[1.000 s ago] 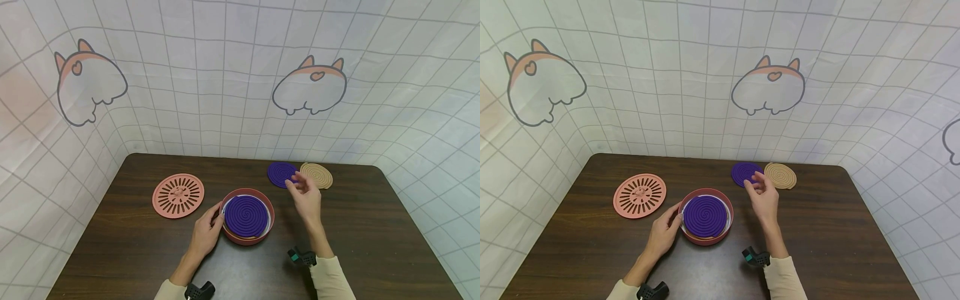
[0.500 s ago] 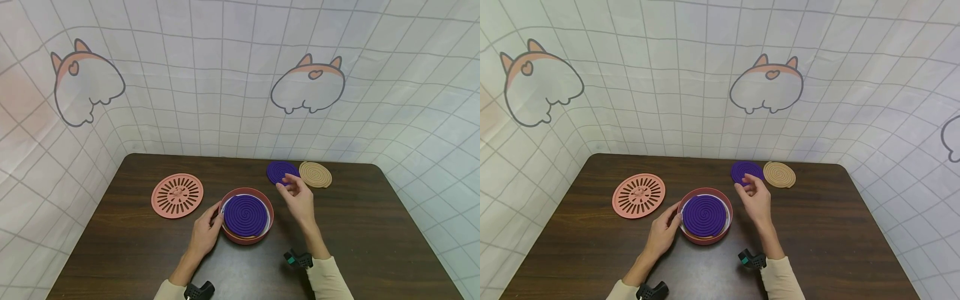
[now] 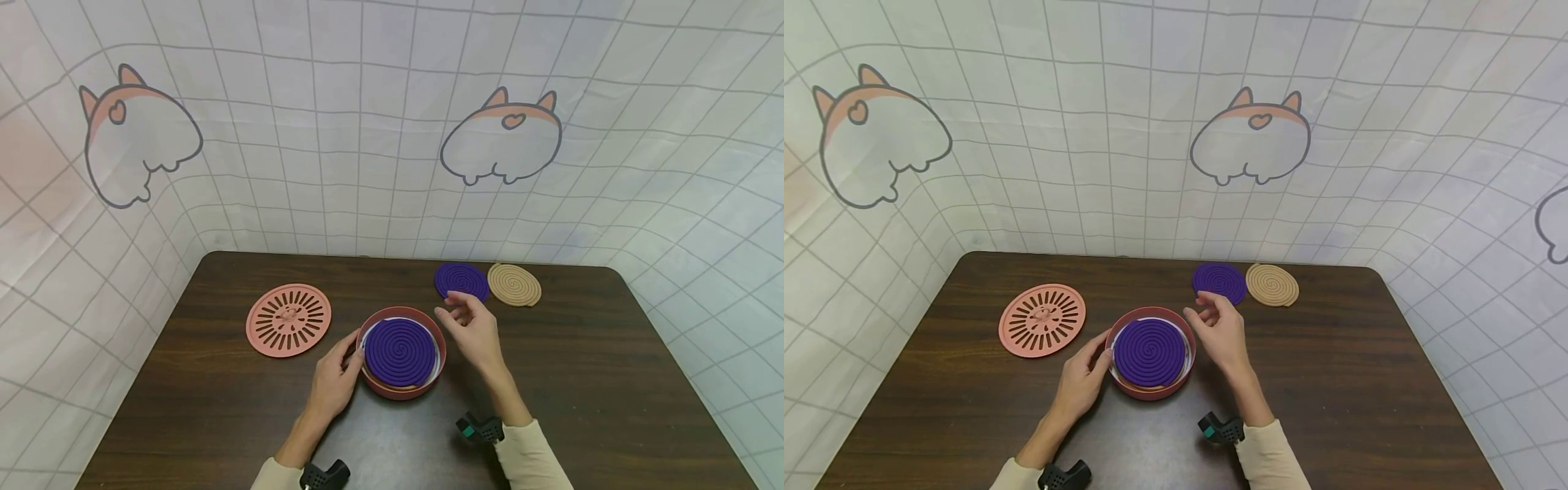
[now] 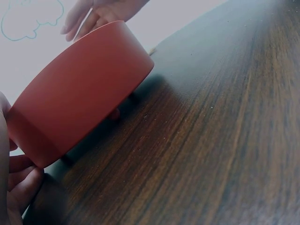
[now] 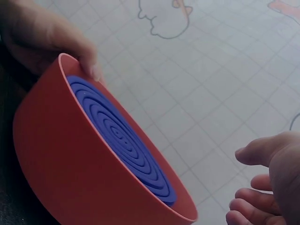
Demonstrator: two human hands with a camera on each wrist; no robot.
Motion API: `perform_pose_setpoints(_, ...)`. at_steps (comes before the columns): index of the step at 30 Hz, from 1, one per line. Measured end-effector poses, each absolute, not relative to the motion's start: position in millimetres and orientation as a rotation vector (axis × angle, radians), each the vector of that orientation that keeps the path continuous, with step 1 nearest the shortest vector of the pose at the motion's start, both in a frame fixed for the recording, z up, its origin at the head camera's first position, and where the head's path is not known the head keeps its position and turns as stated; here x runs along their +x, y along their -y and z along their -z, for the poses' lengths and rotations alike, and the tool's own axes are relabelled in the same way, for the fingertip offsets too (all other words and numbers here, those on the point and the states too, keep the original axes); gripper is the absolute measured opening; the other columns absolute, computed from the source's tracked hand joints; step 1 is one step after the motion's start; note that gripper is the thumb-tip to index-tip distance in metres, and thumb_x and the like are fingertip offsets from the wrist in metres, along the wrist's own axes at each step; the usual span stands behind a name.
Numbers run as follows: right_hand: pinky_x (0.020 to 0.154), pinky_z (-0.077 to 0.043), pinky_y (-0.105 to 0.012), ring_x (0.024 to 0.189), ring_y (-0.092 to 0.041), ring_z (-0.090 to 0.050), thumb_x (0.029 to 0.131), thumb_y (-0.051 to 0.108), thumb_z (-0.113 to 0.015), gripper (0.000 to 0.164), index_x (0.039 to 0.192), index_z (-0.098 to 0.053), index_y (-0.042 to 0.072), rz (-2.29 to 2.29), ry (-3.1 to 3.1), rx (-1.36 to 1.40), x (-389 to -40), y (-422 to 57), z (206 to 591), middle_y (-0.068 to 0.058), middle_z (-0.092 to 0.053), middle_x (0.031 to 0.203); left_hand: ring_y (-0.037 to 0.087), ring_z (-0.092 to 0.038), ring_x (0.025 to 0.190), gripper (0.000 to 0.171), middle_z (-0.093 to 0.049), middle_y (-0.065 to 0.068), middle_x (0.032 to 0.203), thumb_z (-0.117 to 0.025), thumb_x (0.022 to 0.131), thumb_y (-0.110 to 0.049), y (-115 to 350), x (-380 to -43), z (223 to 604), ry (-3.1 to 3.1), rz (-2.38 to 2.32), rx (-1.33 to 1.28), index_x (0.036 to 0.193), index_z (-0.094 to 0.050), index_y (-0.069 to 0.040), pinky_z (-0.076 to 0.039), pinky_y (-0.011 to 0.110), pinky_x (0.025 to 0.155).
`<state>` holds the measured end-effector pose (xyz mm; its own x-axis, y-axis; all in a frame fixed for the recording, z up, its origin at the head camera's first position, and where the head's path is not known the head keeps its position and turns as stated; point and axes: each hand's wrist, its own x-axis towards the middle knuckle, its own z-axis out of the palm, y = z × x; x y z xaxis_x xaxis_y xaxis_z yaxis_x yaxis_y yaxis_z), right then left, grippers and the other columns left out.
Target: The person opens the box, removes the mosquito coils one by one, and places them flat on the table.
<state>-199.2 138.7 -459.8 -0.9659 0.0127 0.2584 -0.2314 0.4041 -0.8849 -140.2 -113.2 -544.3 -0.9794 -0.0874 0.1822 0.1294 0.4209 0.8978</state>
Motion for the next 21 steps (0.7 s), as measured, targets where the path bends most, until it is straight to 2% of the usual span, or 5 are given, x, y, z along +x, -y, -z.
perform_pose_setpoints(3, 0.066, -0.048, -0.016, 0.079, -0.008, -0.059, 0.086, 0.018, -0.08, 0.04, 0.121, -0.068, 0.003, -1.561, 2.446, 0.219, -207, -141, 478, -0.015, -0.072, 0.11, 0.009, -0.066, 0.116, 0.04, -0.066, -0.002, 0.134, -0.058, 0.101, -0.025, 113, -140, 544, 2.47, 1.589, -0.039, 0.141, -0.059, -0.024, -0.055, 0.034, 0.096)
perform_pose_setpoints(12, 0.066, -0.05, -0.018, 0.076, -0.012, -0.059, 0.085, 0.019, -0.08, 0.037, 0.117, -0.07, 0.005, -1.465, 2.515, 0.309, -205, -135, 480, -0.014, -0.073, 0.106, 0.01, -0.065, 0.117, 0.039, -0.066, -0.004, 0.133, -0.057, 0.102, -0.027, 113, -139, 544, 2.466, 1.576, -0.04, 0.14, -0.06, -0.026, -0.055, 0.036, 0.097)
perform_pose_setpoints(21, 0.068, -0.048, -0.021, 0.078, -0.015, -0.058, 0.085, 0.02, -0.08, 0.036, 0.116, -0.07, 0.004, -1.341, 2.628, 0.362, -200, -128, 479, -0.011, -0.071, 0.103, 0.009, -0.066, 0.115, 0.038, -0.067, -0.003, 0.132, -0.058, 0.101, -0.026, 113, -140, 544, 2.454, 1.599, -0.04, 0.139, -0.061, -0.025, -0.055, 0.032, 0.095)
